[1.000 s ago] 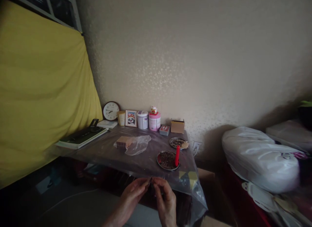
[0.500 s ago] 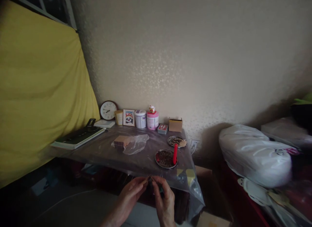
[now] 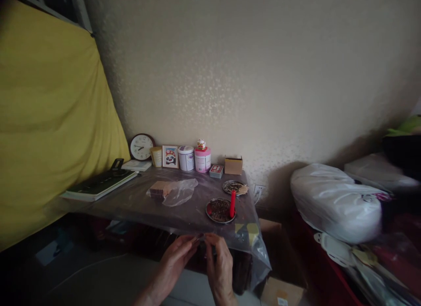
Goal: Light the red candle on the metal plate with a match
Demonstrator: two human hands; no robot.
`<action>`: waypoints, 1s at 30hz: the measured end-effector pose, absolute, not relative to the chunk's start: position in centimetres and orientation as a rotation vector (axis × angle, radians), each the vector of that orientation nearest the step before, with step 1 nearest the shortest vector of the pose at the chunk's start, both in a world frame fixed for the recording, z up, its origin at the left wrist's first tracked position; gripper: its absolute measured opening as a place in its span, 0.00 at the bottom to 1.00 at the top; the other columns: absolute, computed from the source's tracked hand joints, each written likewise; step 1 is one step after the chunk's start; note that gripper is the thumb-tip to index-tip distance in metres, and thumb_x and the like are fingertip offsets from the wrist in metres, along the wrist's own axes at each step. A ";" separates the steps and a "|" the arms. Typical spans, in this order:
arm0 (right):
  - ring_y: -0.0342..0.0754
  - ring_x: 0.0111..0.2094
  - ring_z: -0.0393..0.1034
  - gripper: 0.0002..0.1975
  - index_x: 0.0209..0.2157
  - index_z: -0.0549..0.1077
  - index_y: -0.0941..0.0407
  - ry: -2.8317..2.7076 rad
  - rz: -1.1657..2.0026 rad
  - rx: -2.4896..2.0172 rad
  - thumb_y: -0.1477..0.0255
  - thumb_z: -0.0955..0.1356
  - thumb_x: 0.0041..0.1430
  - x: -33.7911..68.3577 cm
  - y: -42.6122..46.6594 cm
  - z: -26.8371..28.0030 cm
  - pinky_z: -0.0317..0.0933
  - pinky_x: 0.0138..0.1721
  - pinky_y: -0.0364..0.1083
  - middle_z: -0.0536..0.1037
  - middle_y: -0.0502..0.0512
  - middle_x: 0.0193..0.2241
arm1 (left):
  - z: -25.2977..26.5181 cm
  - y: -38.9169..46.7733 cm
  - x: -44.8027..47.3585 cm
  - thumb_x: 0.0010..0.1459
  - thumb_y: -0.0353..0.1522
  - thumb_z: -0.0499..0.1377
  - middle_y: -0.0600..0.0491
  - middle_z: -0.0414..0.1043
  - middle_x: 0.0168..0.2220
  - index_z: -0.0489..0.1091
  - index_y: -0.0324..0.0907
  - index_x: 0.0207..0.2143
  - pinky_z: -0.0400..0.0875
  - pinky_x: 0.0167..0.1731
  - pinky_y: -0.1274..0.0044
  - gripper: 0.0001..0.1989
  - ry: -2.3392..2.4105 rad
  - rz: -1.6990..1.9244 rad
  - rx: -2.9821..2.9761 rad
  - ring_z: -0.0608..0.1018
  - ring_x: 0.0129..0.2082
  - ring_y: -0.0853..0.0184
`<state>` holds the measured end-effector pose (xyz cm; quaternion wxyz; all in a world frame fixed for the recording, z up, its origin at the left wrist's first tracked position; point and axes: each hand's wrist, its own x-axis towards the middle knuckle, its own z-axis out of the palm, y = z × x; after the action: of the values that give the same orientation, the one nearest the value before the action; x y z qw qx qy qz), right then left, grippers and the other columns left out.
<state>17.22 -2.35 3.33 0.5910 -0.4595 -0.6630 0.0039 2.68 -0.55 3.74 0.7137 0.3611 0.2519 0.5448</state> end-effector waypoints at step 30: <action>0.44 0.36 0.72 0.05 0.34 0.71 0.53 -1.520 0.014 -1.053 0.74 0.63 0.60 17.0 -2.4 4.0 0.66 0.38 0.41 0.76 0.53 0.33 | 4.7 -0.6 2.7 0.51 0.33 0.61 0.48 0.76 0.38 0.74 0.40 0.35 0.62 0.49 0.69 0.09 0.556 1.207 0.805 0.73 0.45 0.60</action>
<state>16.99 -2.44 4.01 0.6024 -0.4545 -0.6561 0.0062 2.67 -0.65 4.72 0.7131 0.3633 0.2509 0.5446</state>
